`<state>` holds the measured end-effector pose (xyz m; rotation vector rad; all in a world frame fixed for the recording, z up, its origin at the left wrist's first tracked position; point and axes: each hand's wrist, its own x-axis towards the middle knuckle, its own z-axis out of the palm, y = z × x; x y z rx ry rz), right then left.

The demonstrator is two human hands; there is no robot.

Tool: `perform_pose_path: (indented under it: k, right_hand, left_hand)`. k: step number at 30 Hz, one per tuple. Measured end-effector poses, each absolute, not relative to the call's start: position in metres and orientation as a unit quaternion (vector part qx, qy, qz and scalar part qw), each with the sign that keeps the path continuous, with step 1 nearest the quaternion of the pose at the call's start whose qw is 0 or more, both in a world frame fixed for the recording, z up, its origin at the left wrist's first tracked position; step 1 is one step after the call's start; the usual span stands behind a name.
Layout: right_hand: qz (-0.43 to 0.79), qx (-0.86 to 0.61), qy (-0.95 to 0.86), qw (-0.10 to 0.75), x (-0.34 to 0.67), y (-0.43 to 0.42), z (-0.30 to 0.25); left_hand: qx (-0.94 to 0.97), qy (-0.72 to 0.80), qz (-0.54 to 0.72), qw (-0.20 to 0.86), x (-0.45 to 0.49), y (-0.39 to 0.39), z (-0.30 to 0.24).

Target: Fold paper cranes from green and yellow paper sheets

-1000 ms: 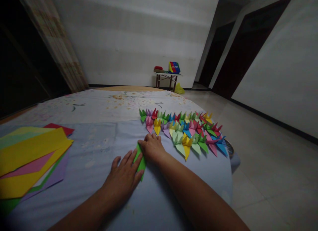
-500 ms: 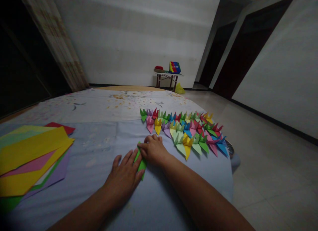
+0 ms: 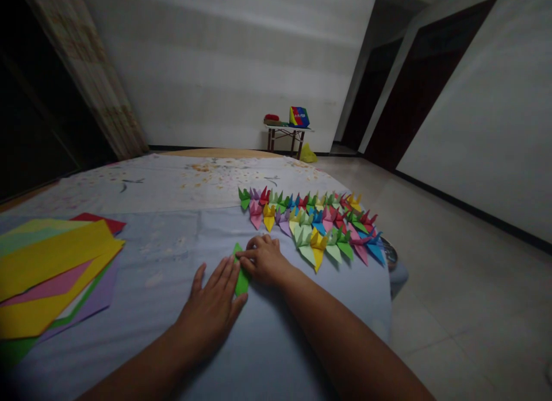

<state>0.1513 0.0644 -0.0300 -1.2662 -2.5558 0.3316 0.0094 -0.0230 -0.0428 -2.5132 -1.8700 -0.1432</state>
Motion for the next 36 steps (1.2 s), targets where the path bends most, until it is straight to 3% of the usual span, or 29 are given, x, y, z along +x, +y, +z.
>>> perform_pose_path:
  k: [6,11,18,31,36]
  right_hand:
    - [0.106,-0.431,-0.885,0.143,0.153,0.066,-0.035]
    - [0.097,-0.421,-0.888,0.156,0.154,0.068,-0.039]
    - [0.086,-0.417,-0.889,0.171,0.154,0.067,-0.039]
    - [0.03,-0.336,-0.917,0.213,0.165,0.041,-0.021]
    - [0.046,-0.256,-0.951,0.165,0.171,0.018,-0.016]
  left_hand:
    - [-0.818,-0.574,-0.013,-0.038,-0.007,-0.028,-0.012]
    - [-0.768,-0.64,-0.028,0.018,-0.045,-0.018,0.021]
    - [-0.848,-0.53,-0.016,-0.021,-0.035,-0.025,-0.011]
    - [-0.831,-0.553,-0.021,-0.056,-0.027,-0.028,-0.011]
    - [-0.827,-0.558,-0.043,-0.058,-0.028,-0.025,-0.013]
